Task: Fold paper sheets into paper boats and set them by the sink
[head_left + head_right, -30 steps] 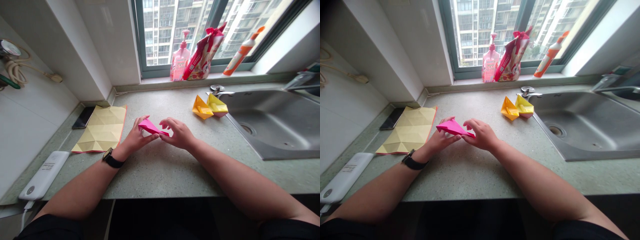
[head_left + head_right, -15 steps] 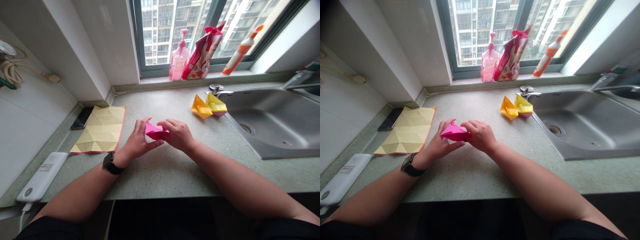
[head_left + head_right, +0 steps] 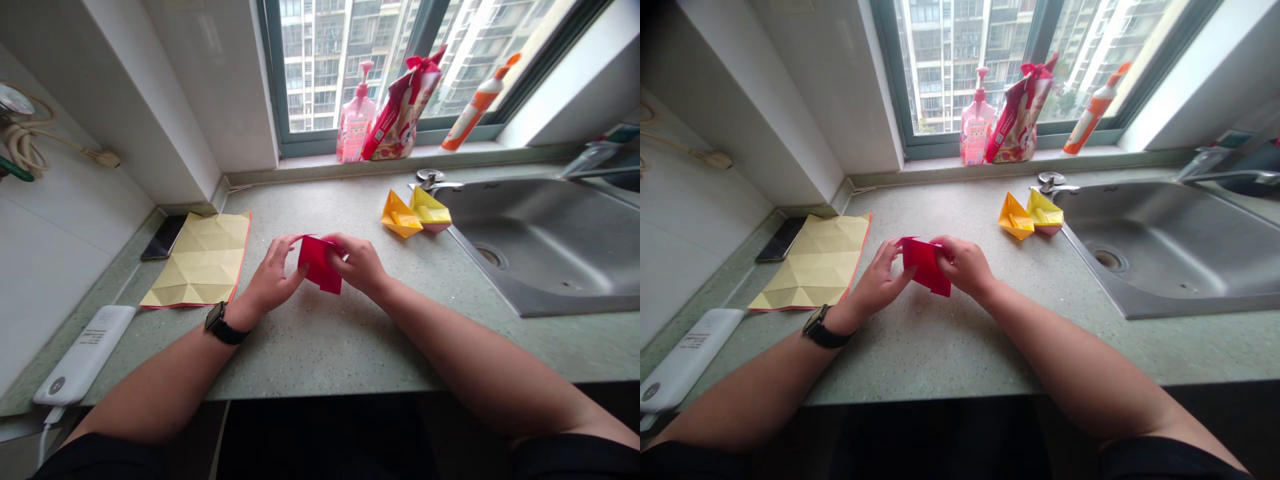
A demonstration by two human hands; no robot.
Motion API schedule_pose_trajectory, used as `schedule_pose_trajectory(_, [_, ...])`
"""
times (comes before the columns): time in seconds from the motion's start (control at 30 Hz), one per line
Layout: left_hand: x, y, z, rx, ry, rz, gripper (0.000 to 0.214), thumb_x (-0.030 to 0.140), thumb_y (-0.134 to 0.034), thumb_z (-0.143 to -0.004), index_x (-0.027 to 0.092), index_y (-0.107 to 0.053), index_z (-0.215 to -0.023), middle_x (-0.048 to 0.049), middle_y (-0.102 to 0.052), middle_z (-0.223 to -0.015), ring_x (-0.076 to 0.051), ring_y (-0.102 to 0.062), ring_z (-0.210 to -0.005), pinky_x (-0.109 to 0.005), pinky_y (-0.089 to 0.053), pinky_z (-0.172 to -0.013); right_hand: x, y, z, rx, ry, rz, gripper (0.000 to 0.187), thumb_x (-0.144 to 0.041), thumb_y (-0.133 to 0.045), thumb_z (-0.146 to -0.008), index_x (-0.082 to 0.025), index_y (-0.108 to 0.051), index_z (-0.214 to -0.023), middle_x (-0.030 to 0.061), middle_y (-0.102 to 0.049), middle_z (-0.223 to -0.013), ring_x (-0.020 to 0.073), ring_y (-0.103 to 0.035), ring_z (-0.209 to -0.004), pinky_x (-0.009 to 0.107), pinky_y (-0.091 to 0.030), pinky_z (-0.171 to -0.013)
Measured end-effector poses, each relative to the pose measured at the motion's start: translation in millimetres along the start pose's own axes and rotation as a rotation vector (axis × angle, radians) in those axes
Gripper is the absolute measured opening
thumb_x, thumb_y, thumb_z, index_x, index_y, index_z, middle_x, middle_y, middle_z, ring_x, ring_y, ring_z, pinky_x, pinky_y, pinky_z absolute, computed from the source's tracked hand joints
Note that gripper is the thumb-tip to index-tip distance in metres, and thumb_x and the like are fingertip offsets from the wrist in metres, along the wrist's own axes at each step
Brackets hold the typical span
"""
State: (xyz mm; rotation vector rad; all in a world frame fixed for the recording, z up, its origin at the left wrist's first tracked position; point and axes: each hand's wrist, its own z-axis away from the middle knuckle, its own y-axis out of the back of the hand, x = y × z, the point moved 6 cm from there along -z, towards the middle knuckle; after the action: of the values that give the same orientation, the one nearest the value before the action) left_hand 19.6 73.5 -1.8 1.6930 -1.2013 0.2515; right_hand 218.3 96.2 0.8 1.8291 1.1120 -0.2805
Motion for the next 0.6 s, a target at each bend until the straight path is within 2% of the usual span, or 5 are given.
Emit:
schedule_pose_trajectory(0.13, [-6.9,5.0,-5.2,0.012,0.006,-0.063,0.036,0.031,-0.064,-0.106,0.023,-0.064,-0.141,-0.0123,-0.064,-0.134,-0.023,-0.068,-0.116,-0.044,-0.061,-0.105,13.1,-1.9,-3.2,-0.003,-0.094,-0.056,0.028,-0.017,-0.06,-0.089,-0.026,-0.079,-0.108,0.0,-0.083,-0.087,0.0168,-0.07,-0.071,0.029,-0.053,-0.069])
schedule_pose_trajectory(0.27, [-7.9,8.4,-7.5,-0.025,0.021,-0.146,0.03,0.021,-0.061,-0.104,0.022,-0.07,-0.133,-0.0073,-0.073,-0.114,-0.02,-0.071,-0.095,-0.039,-0.062,-0.093,24.7,-4.2,-4.4,-0.047,-0.158,-0.022,0.034,-0.016,-0.063,-0.089,-0.026,-0.079,-0.117,0.0006,-0.082,-0.086,0.0175,-0.07,-0.07,0.03,-0.053,-0.069])
schedule_pose_trajectory(0.37, [-8.7,8.4,-8.0,-0.058,0.014,-0.194,0.028,0.016,-0.06,-0.101,0.021,-0.072,-0.126,-0.0061,-0.078,-0.109,-0.021,-0.073,-0.092,-0.038,-0.062,-0.09,29.6,-4.7,-5.3,-0.082,-0.14,0.035,0.034,-0.015,-0.064,-0.089,-0.025,-0.079,-0.117,0.0038,-0.081,-0.097,0.0192,-0.072,-0.077,0.033,-0.055,-0.075])
schedule_pose_trajectory(0.5, [-14.0,9.3,-8.5,-0.084,0.009,-0.285,0.03,0.012,-0.06,-0.099,0.021,-0.074,-0.124,-0.006,-0.08,-0.109,-0.021,-0.074,-0.092,-0.038,-0.061,-0.091,29.6,-2.7,-6.2,-0.073,-0.044,0.084,0.031,-0.016,-0.067,-0.089,-0.026,-0.08,-0.116,0.0084,-0.076,-0.113,0.0228,-0.072,-0.091,0.037,-0.059,-0.081])
schedule_pose_trajectory(0.6, [-16.4,11.3,-9.0,-0.08,-0.001,-0.34,0.03,0.013,-0.062,-0.098,0.021,-0.076,-0.123,-0.0069,-0.078,-0.11,-0.023,-0.073,-0.099,-0.039,-0.061,-0.092,27.6,-4.9,-5.9,-0.093,0.03,0.079,0.037,-0.012,-0.068,-0.087,-0.028,-0.079,-0.119,0.008,-0.074,-0.114,0.0254,-0.071,-0.101,0.04,-0.06,-0.088])
